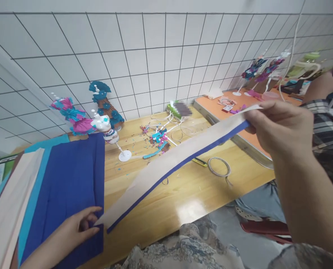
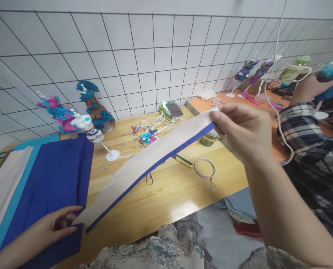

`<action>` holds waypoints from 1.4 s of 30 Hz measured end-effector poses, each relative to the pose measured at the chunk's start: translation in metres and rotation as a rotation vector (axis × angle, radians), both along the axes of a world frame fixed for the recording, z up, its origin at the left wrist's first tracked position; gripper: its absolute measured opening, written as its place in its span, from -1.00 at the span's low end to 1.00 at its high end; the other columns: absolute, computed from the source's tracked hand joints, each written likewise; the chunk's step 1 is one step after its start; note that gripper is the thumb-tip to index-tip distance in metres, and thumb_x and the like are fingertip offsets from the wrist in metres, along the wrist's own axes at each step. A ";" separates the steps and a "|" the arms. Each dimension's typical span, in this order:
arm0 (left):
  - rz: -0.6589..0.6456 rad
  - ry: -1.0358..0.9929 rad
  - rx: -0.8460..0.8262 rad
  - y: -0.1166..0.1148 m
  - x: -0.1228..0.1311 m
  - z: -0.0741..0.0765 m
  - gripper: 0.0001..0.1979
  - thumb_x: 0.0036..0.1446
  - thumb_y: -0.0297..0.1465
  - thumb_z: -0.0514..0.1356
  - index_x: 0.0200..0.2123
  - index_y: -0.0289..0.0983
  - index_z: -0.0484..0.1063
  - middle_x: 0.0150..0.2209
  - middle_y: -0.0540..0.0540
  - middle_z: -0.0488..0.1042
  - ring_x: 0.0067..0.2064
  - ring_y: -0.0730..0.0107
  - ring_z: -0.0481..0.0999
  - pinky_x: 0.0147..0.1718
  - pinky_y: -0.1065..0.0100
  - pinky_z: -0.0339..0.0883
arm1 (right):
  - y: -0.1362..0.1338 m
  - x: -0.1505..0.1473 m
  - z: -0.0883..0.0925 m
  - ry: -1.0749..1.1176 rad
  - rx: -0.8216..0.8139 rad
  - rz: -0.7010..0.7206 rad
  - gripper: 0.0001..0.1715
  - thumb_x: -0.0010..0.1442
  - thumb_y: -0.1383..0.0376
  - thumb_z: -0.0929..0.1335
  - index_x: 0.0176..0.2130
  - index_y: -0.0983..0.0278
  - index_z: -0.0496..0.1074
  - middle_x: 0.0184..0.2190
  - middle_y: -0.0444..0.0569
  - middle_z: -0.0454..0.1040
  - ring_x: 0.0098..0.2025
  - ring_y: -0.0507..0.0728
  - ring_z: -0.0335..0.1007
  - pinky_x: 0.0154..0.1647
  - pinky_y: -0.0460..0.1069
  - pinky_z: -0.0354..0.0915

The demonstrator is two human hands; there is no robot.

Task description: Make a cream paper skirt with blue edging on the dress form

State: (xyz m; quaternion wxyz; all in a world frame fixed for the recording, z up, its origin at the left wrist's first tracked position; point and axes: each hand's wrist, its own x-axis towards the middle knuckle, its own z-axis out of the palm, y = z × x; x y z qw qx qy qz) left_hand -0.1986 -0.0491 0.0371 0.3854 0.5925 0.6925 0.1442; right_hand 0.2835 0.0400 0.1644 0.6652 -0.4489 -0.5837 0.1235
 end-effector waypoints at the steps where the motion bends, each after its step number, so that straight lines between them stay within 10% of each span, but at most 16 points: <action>1: -0.033 -0.009 0.018 0.006 0.001 0.010 -0.46 -0.31 -0.17 0.37 -0.16 -0.17 0.53 -0.41 -0.06 0.55 -0.46 0.26 0.44 -0.42 0.31 0.36 | 0.003 -0.006 0.014 -0.026 0.030 0.065 -0.87 -0.01 0.31 0.48 -0.42 0.34 0.50 -0.61 -0.18 0.39 -0.63 -0.11 0.22 -0.67 -0.16 0.14; 9: -0.403 -0.544 0.216 0.077 0.117 0.105 -0.09 -0.23 -0.34 0.40 0.23 -0.13 0.12 0.09 -0.16 0.38 0.12 0.11 0.34 0.03 0.21 0.26 | 0.018 -0.067 0.096 -0.411 0.060 0.313 -0.76 0.09 0.28 0.34 -0.33 0.45 0.48 -0.64 -0.36 0.31 -0.58 -0.24 0.31 -0.52 -0.27 0.15; 14: -0.479 -0.587 0.159 0.104 0.178 0.115 -0.68 -0.13 -0.27 0.35 -0.28 -0.33 0.54 -0.33 -0.12 0.56 -0.28 0.21 0.53 -0.27 0.27 0.39 | 0.038 -0.070 0.111 -0.491 0.045 0.360 -0.59 0.14 0.28 0.22 -0.26 0.61 0.43 -0.65 -0.37 0.26 -0.56 -0.28 0.32 -0.45 -0.26 0.11; 20: -0.313 -0.798 0.021 0.115 0.186 0.107 -0.76 -0.07 -0.28 0.31 -0.40 -0.36 0.51 -0.44 -0.09 0.52 -0.47 0.43 0.44 -0.47 0.40 0.35 | 0.052 -0.048 0.042 0.031 -0.268 0.266 -0.58 0.18 0.12 0.31 -0.21 0.46 0.44 -0.56 -0.17 0.44 -0.68 -0.20 0.22 -0.64 -0.26 0.13; 26: -0.286 -0.742 0.041 0.122 0.200 0.099 -0.71 -0.03 -0.27 0.28 -0.30 -0.38 0.51 -0.39 -0.14 0.51 -0.45 0.41 0.43 -0.52 0.43 0.29 | 0.010 -0.076 -0.055 0.060 -0.689 0.628 -0.56 0.16 0.00 0.29 -0.42 0.32 0.44 -0.50 -0.09 0.42 -0.62 -0.08 0.21 -0.62 -0.13 0.15; 42: -0.259 -0.665 0.104 0.120 0.214 0.094 -0.82 -0.03 -0.30 0.27 -0.45 -0.32 0.50 -0.52 -0.03 0.47 -0.52 0.46 0.40 -0.59 0.47 0.24 | -0.010 -0.106 -0.074 -0.048 -0.421 0.351 -0.67 0.19 0.11 0.28 -0.47 0.29 0.35 -0.55 -0.12 0.31 -0.48 0.01 0.19 -0.45 -0.08 0.14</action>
